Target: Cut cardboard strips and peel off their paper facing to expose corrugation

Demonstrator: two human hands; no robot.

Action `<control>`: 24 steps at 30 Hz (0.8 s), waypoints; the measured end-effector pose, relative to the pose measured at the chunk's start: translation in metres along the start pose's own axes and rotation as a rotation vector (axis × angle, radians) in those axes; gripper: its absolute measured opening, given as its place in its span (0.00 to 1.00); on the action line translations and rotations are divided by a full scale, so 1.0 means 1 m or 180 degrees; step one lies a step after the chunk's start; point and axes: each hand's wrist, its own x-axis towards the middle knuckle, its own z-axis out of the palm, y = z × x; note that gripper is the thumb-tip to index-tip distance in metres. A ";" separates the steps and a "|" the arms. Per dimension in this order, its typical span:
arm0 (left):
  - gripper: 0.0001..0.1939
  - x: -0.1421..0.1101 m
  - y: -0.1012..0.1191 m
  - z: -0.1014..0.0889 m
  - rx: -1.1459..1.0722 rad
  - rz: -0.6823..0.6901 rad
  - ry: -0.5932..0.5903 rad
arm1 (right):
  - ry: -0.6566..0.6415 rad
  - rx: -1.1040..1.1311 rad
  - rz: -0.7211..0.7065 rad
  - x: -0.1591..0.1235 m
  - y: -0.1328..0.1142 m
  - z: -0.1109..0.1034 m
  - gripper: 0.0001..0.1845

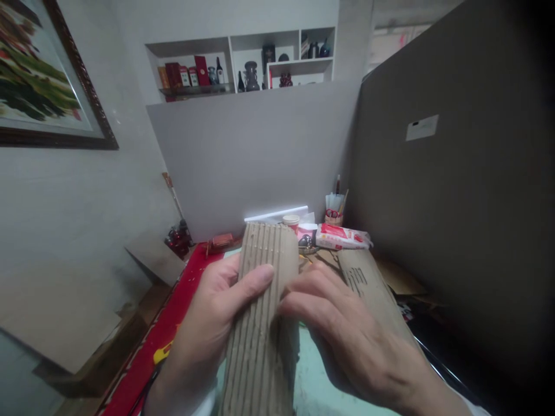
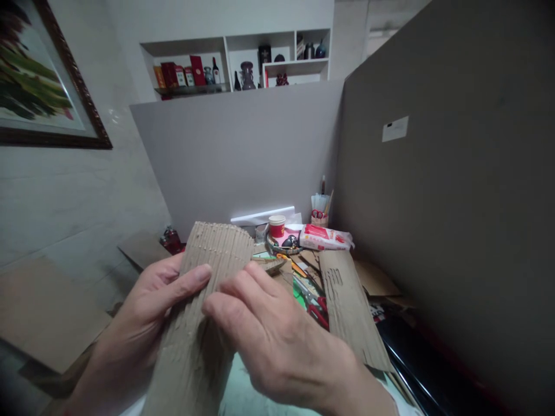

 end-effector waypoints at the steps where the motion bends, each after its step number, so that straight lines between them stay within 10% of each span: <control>1: 0.13 0.000 0.000 -0.001 0.0001 0.0010 -0.0005 | -0.0036 -0.0006 0.0015 0.000 0.000 0.000 0.12; 7: 0.13 0.001 -0.002 0.001 0.0021 0.0186 0.0286 | 0.0124 0.0232 0.0141 -0.002 0.001 -0.003 0.18; 15: 0.18 -0.004 -0.015 0.007 0.0594 0.1103 0.1560 | 0.0473 0.0040 0.0961 0.003 -0.012 0.002 0.08; 24: 0.16 -0.001 -0.029 0.009 0.0582 0.1422 0.1809 | 0.0398 -0.0141 0.0934 0.003 -0.007 0.017 0.11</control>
